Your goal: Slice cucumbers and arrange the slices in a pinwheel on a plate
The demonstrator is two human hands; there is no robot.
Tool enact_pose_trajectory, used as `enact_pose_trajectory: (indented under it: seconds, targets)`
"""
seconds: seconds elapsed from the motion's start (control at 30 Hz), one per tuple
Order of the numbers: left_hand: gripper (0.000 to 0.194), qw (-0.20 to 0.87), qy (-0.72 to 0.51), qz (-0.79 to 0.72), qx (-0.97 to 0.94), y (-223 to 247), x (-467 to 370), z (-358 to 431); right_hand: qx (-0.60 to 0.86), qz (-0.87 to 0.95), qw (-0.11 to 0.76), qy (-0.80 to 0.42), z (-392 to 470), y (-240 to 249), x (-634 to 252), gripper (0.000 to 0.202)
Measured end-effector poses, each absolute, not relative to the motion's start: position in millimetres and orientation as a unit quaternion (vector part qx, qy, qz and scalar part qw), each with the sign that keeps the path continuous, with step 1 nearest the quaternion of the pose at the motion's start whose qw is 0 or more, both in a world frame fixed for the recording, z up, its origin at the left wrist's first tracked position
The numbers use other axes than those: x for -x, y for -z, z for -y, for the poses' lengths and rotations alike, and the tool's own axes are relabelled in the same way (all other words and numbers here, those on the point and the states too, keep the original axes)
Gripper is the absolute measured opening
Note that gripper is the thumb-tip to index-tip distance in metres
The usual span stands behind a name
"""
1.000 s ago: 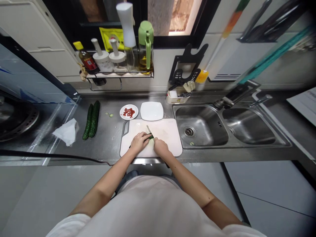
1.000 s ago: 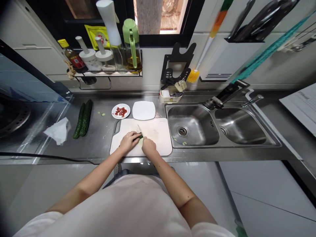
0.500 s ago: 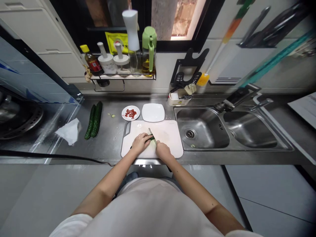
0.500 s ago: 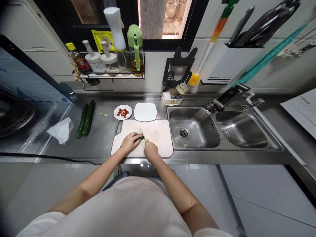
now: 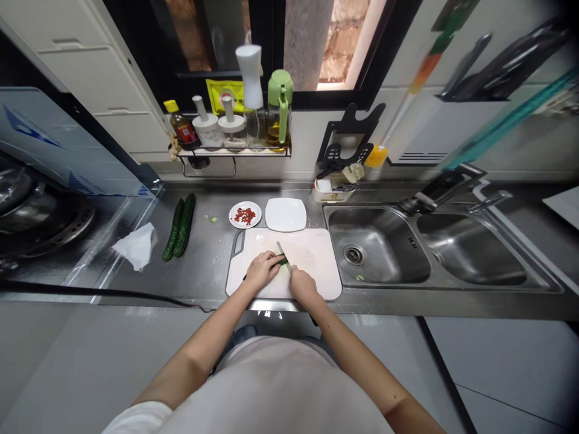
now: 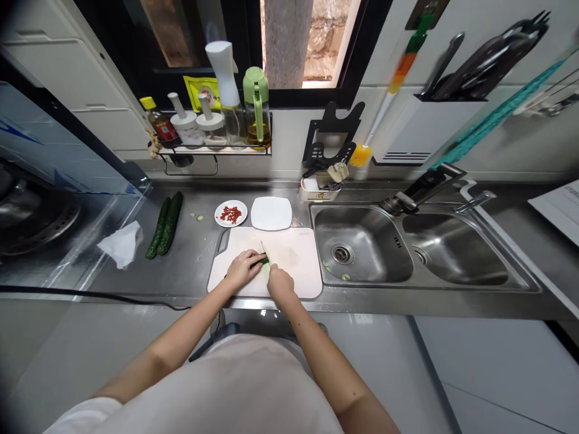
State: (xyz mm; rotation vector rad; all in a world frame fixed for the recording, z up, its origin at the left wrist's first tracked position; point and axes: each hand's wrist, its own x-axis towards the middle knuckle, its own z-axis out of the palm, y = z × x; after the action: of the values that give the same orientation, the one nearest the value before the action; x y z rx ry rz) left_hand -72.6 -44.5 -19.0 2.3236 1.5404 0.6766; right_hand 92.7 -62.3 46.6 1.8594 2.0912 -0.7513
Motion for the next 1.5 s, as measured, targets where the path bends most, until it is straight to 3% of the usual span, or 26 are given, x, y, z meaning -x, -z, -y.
enact_pose_trajectory:
  seconds: [0.53, 1.5]
  targets:
    - [0.034, 0.129, -0.236, -0.526, -0.807, 20, 75, 44, -0.638, -0.717, 0.083, 0.268, 39, -45, -80, 0.032]
    - [0.034, 0.116, -0.225, -0.537, -0.804, 19, 73, 48, -0.637, -0.707, 0.146, 0.268, 100, -52, -116, 0.031]
